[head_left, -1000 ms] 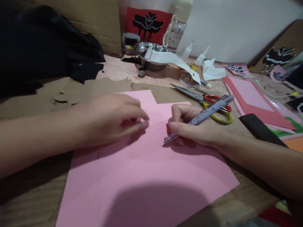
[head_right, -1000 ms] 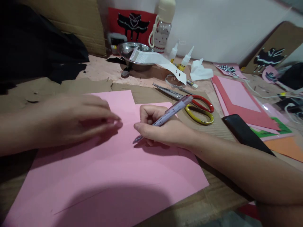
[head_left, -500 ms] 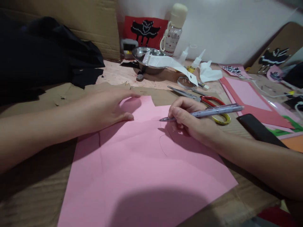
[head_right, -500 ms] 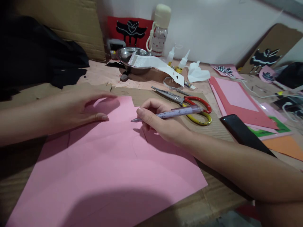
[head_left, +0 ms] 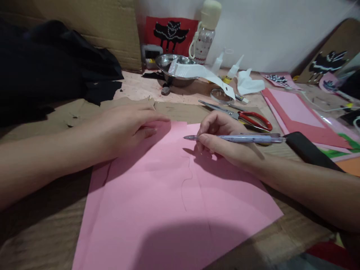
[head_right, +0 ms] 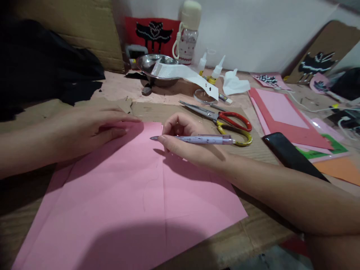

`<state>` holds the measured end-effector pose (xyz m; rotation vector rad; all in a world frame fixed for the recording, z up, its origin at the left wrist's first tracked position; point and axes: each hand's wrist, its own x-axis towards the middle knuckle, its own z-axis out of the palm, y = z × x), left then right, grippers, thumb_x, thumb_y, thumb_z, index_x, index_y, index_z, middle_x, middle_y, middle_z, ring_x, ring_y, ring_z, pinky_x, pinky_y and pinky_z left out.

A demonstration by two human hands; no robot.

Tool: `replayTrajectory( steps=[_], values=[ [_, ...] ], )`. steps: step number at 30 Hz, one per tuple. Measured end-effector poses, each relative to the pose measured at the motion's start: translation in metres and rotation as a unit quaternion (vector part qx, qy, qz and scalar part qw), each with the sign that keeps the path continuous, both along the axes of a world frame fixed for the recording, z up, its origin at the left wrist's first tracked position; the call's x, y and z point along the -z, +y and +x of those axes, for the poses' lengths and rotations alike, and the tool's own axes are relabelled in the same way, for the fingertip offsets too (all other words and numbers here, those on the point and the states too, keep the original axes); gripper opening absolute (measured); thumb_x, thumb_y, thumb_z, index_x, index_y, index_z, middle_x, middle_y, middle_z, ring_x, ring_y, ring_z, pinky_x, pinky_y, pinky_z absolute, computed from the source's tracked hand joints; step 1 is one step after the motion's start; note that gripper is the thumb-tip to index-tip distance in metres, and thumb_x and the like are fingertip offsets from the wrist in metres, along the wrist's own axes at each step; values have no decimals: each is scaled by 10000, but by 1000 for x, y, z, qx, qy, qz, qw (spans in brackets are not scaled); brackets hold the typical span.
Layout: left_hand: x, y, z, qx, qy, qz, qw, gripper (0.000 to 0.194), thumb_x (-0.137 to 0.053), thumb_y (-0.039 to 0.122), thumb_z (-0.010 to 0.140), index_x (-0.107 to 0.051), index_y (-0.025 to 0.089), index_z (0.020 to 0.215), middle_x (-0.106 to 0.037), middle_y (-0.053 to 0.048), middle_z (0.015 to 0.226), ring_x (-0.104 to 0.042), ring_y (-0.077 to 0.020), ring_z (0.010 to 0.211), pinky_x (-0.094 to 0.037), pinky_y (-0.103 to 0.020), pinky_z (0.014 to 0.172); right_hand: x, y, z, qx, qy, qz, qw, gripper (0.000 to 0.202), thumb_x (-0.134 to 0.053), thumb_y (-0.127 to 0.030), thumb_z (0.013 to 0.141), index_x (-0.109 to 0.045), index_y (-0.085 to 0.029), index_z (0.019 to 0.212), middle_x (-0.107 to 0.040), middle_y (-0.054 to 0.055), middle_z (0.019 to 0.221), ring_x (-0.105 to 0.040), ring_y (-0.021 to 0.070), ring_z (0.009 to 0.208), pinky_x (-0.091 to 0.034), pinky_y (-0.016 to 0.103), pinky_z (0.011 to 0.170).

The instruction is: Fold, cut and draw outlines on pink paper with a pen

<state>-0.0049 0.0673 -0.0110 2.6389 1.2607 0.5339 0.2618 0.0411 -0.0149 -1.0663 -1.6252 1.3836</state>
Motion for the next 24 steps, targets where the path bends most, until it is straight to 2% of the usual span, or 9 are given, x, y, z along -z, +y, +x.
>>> replayTrajectory(
  steps=[2, 5, 7, 9, 11, 14, 19, 24],
  values=[
    [-6, -2, 2, -21, 49, 7, 999, 414, -459, 366, 1098, -776, 209, 1313, -789, -108, 1286, -713, -294, 1109, -557, -435, 979, -1, -1, -2, 11, -13, -4, 1000, 274, -804, -224, 872, -534, -248, 829, -640, -75, 617, -575, 82, 513, -575, 201, 535],
    [-15, -6, 4, -32, 110, 22, 993, 475, -349, 318, 1146, -745, 145, 1344, -718, -153, 1354, -653, -310, 1204, -523, -459, 1038, 0, 0, 0, 4, -19, 2, 1000, 297, -793, -261, 904, -514, -248, 805, -639, -77, 590, -520, 68, 463, -551, 193, 493],
    [-17, -9, 4, -19, 123, 57, 991, 455, -372, 298, 1142, -783, 150, 1269, -712, -146, 1286, -642, -301, 1180, -511, -438, 1010, 2, 1, 1, -2, -4, 7, 1000, 319, -780, -289, 933, -499, -247, 788, -632, -81, 573, -496, 62, 437, -529, 185, 465],
    [-14, -13, 4, 35, 87, 76, 993, 364, -488, 297, 1100, -836, 188, 1110, -736, -99, 1096, -670, -245, 982, -510, -361, 866, 3, 1, 2, -10, 9, 5, 1000, 327, -762, -285, 951, -488, -247, 775, -613, -89, 551, -503, 63, 431, -517, 180, 451],
    [-7, -16, 4, 120, 41, 45, 991, 275, -579, 252, 1051, -848, 229, 998, -726, -44, 928, -646, -182, 786, -458, -297, 707, 2, 1, 1, -25, 2, 7, 1000, 326, -761, -243, 939, -487, -244, 761, -606, -93, 542, -524, 64, 439, -524, 179, 457],
    [3, -19, 6, 206, 14, 6, 978, 247, -636, 158, 1013, -851, 276, 1036, -734, -8, 872, -645, -163, 737, -412, -280, 644, -1, -1, -2, -53, -32, 13, 998, 322, -761, -192, 914, -488, -239, 750, -624, -88, 530, -581, 71, 458, -577, 198, 517],
    [10, -20, 7, 220, 21, 6, 975, 290, -654, 149, 1017, -846, 305, 1169, -771, -10, 923, -677, -181, 769, -417, -294, 651, -2, -1, -4, -60, -45, -20, 997, 330, -733, -180, 930, -456, -252, 765, -618, -108, 484, -609, 76, 443, -671, 288, 678],
    [10, -21, 6, 214, 17, 5, 977, 265, -661, 175, 1021, -851, 310, 1147, -762, 0, 879, -667, -177, 721, -417, -302, 635, 0, 0, -4, -59, -45, -28, 997, 328, -747, -185, 917, -468, -247, 755, -615, -106, 496, -602, 72, 448, -643, 265, 647]
  ],
)
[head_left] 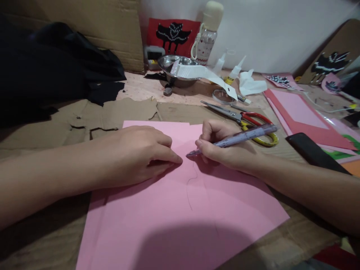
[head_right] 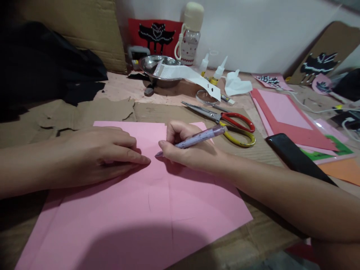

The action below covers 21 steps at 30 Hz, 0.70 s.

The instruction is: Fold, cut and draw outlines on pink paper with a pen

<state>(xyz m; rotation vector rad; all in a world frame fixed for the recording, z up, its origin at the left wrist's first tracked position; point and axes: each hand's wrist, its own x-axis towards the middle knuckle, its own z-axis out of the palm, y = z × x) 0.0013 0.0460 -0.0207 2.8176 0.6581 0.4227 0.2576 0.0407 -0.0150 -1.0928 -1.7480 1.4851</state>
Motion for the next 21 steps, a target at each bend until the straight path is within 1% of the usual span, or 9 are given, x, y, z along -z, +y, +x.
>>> replayTrajectory(
  steps=[2, 5, 8, 10, 12, 15, 17, 19, 21],
  values=[
    [0, -1, 1, -2, -1, -1, 1000, 267, -648, 184, 1030, -850, 311, 1153, -766, 1, 888, -681, -180, 734, -435, -304, 645, 1, 0, 0, -4, 3, -5, 1000, 326, -742, -199, 922, -467, -246, 753, -617, -101, 493, -591, 74, 434, -613, 249, 597],
    [-1, -3, 3, -6, 6, -1, 1000, 255, -631, 209, 1046, -855, 301, 1125, -767, -1, 870, -695, -188, 734, -448, -311, 644, 2, 1, 0, -4, -2, -14, 1000, 328, -748, -216, 925, -474, -243, 747, -618, -89, 490, -575, 77, 419, -536, 210, 507],
    [0, -3, 4, -14, 5, -5, 1000, 238, -649, 201, 1035, -856, 297, 1100, -766, -1, 852, -695, -180, 723, -450, -301, 633, 1, 2, 0, 6, 15, -21, 1000, 320, -777, -230, 913, -496, -241, 759, -599, -92, 503, -542, 72, 418, -492, 193, 464],
    [1, -3, 4, -14, 0, -8, 1000, 232, -674, 175, 1010, -854, 296, 1093, -768, 1, 856, -696, -173, 728, -454, -291, 636, 0, 1, -1, 26, 38, -26, 999, 271, -784, -248, 911, -546, -237, 782, -588, -90, 533, -525, 70, 435, -501, 193, 463],
    [2, -2, 3, -11, -3, -8, 1000, 238, -687, 157, 992, -850, 296, 1094, -772, 5, 871, -700, -172, 745, -461, -288, 652, -1, 0, -3, 43, 62, -43, 996, 218, -786, -276, 909, -603, -231, 799, -603, -72, 595, -534, 74, 474, -544, 207, 491],
    [2, -2, 2, -7, -4, -2, 1000, 247, -698, 138, 978, -846, 296, 1096, -772, 13, 876, -692, -164, 744, -453, -286, 657, -2, -3, -4, 36, 84, -115, 989, 192, -823, -284, 863, -640, -233, 838, -656, -35, 726, -609, 111, 586, -617, 256, 546],
    [2, -3, 2, -6, -3, 3, 1000, 238, -695, 138, 982, -848, 289, 1084, -760, 16, 848, -672, -156, 713, -434, -283, 638, 0, -5, -5, 49, 90, -141, 985, 228, -852, -264, 832, -626, -244, 863, -669, -30, 791, -654, 130, 662, -625, 259, 566],
    [1, -3, 3, -8, -2, 4, 1000, 231, -680, 147, 995, -853, 281, 1071, -753, 17, 834, -663, -151, 698, -422, -281, 624, 1, -6, -5, 69, 90, -125, 986, 253, -846, -259, 854, -593, -247, 854, -654, -46, 771, -649, 116, 648, -612, 243, 581],
    [0, -3, 4, -9, -5, 0, 1000, 238, -668, 155, 1003, -859, 280, 1071, -753, 18, 829, -661, -148, 691, -418, -276, 618, 2, -6, -5, 59, 80, -82, 992, 282, -809, -245, 896, -542, -243, 806, -616, -73, 662, -603, 89, 554, -580, 220, 561]
  ],
)
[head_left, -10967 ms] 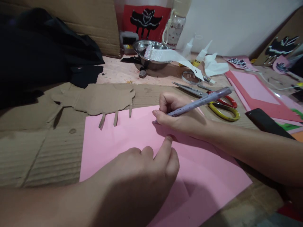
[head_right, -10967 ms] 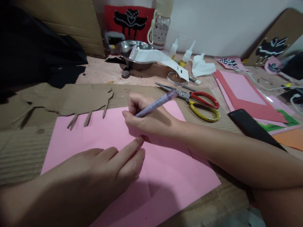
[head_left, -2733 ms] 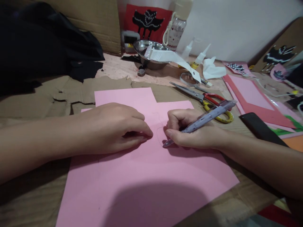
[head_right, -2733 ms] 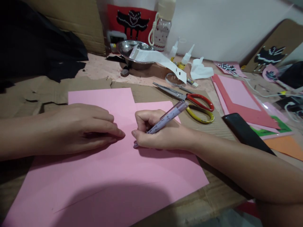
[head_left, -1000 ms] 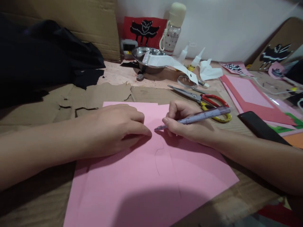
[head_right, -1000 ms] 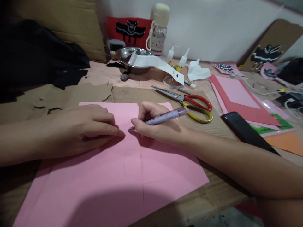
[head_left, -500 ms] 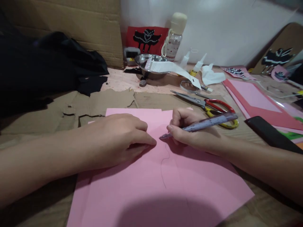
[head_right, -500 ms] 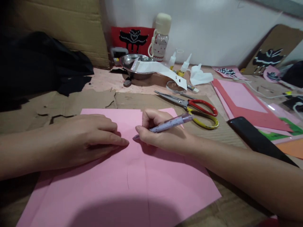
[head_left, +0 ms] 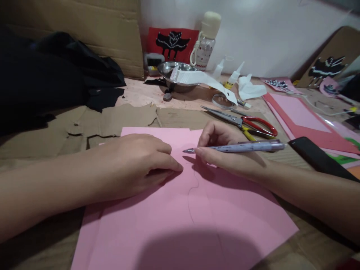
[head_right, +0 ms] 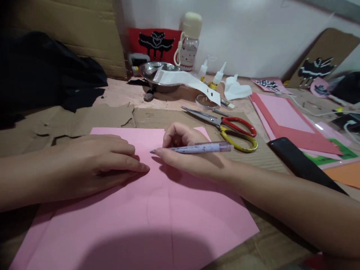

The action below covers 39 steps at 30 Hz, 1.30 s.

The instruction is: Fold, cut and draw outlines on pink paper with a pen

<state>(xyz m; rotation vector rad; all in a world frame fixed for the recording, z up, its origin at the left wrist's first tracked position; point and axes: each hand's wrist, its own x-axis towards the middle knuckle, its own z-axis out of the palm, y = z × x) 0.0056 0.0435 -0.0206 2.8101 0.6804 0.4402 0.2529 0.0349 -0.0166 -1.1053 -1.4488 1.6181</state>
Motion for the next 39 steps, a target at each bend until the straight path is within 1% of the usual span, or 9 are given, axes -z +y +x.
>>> replayTrajectory(
  steps=[2, 5, 8, 12, 17, 21, 28, 34, 39],
  values=[
    [-2, 1, 1, -5, 1, -11, 1000, 267, -659, 142, 1003, -860, 286, 1103, -768, 16, 849, -663, -142, 692, -422, -267, 624, -1, 1, 1, -29, -16, 42, 999, 322, -770, -205, 918, -492, -242, 758, -568, -97, 548, -545, 70, 468, -545, 202, 526],
    [-6, 1, 2, -12, 12, -38, 999, 297, -653, 131, 1000, -860, 296, 1134, -797, 12, 890, -666, -139, 691, -433, -259, 632, -3, 3, 2, -50, -37, 85, 994, 343, -744, -158, 920, -467, -245, 739, -560, -108, 489, -499, 55, 417, -482, 178, 477],
    [-9, 0, 1, -15, 22, -55, 998, 298, -647, 155, 999, -859, 313, 1136, -821, 15, 936, -679, -154, 721, -439, -267, 633, -3, 4, 4, -54, -63, 94, 992, 335, -737, -172, 932, -468, -252, 750, -574, -101, 480, -499, 65, 406, -431, 184, 434],
    [-11, -1, -1, -14, 19, -54, 998, 295, -633, 179, 1004, -859, 318, 1132, -828, 22, 952, -677, -161, 727, -430, -279, 625, -2, 3, 3, -50, -78, 97, 991, 331, -744, -182, 928, -475, -258, 750, -578, -94, 475, -527, 80, 410, -388, 190, 406],
    [-10, 0, -1, -9, 15, -48, 999, 296, -622, 171, 1005, -853, 307, 1131, -829, 23, 964, -677, -159, 728, -436, -280, 642, -2, 4, 3, -43, -84, 97, 991, 344, -772, -182, 921, -486, -256, 745, -582, -87, 480, -559, 91, 425, -399, 199, 408],
    [-8, 1, -1, -9, 12, -44, 999, 292, -622, 172, 1005, -854, 309, 1117, -824, 23, 955, -673, -159, 724, -429, -280, 635, 0, 5, 4, -48, -88, 89, 991, 343, -782, -221, 927, -488, -255, 752, -599, -79, 499, -564, 98, 429, -424, 208, 413],
    [-7, 1, 1, -14, 22, -50, 998, 301, -606, 186, 1003, -852, 324, 1109, -822, 26, 945, -672, -164, 731, -427, -282, 635, 1, 5, 4, -44, -80, 98, 991, 346, -777, -216, 948, -490, -254, 759, -580, -89, 500, -550, 86, 431, -449, 195, 425],
    [-11, 0, 0, -10, 28, -50, 998, 322, -569, 201, 1015, -853, 329, 1095, -813, 25, 889, -678, -172, 736, -428, -294, 632, 3, 4, 2, -29, -69, 90, 993, 383, -829, -301, 946, -492, -262, 767, -571, -84, 519, -526, 91, 438, -519, 230, 474],
    [-9, 1, 0, -5, 20, -46, 999, 322, -557, 204, 1026, -855, 303, 1093, -809, 16, 892, -684, -170, 742, -433, -293, 636, 4, 4, 0, -34, -28, 62, 997, 410, -828, -346, 960, -471, -253, 781, -502, -111, 504, -503, 75, 441, -504, 211, 485]
  ],
)
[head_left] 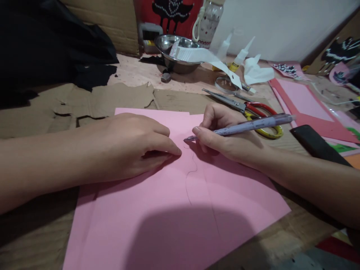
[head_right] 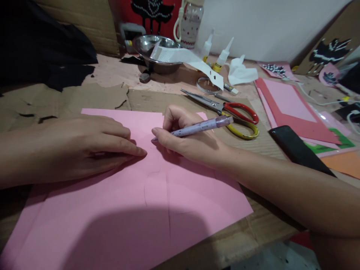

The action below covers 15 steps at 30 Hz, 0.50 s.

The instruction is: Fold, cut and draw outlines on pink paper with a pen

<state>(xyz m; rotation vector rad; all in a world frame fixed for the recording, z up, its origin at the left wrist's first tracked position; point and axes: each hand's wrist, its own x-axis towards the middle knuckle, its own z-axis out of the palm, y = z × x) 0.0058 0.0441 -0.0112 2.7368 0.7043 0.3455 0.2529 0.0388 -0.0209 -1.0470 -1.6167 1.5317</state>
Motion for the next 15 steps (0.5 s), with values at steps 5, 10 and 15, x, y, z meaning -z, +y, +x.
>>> replayTrajectory(
  steps=[5, 10, 15],
  values=[
    [0, -2, -1, -1, -4, 6, 1000, 313, -577, 189, 1015, -857, 300, 1097, -822, 23, 908, -684, -162, 730, -431, -293, 632, -3, 1, 1, 4, -47, 34, 998, 412, -853, -365, 943, -496, -254, 770, -570, -86, 507, -530, 85, 440, -462, 219, 447],
    [-2, -1, 0, -9, 6, -1, 1000, 310, -590, 187, 1003, -856, 320, 1090, -828, 27, 914, -688, -166, 741, -435, -291, 637, -3, 2, 4, 9, -67, 44, 997, 408, -859, -361, 929, -505, -254, 756, -614, -78, 517, -567, 95, 446, -473, 219, 449],
    [2, 0, 1, -3, 0, 0, 1000, 308, -598, 179, 1010, -858, 310, 1110, -826, 21, 923, -686, -162, 727, -437, -289, 629, -2, 3, 6, -4, -70, 39, 997, 361, -788, -248, 961, -479, -253, 775, -603, -92, 507, -558, 86, 437, -446, 201, 439]
  ],
)
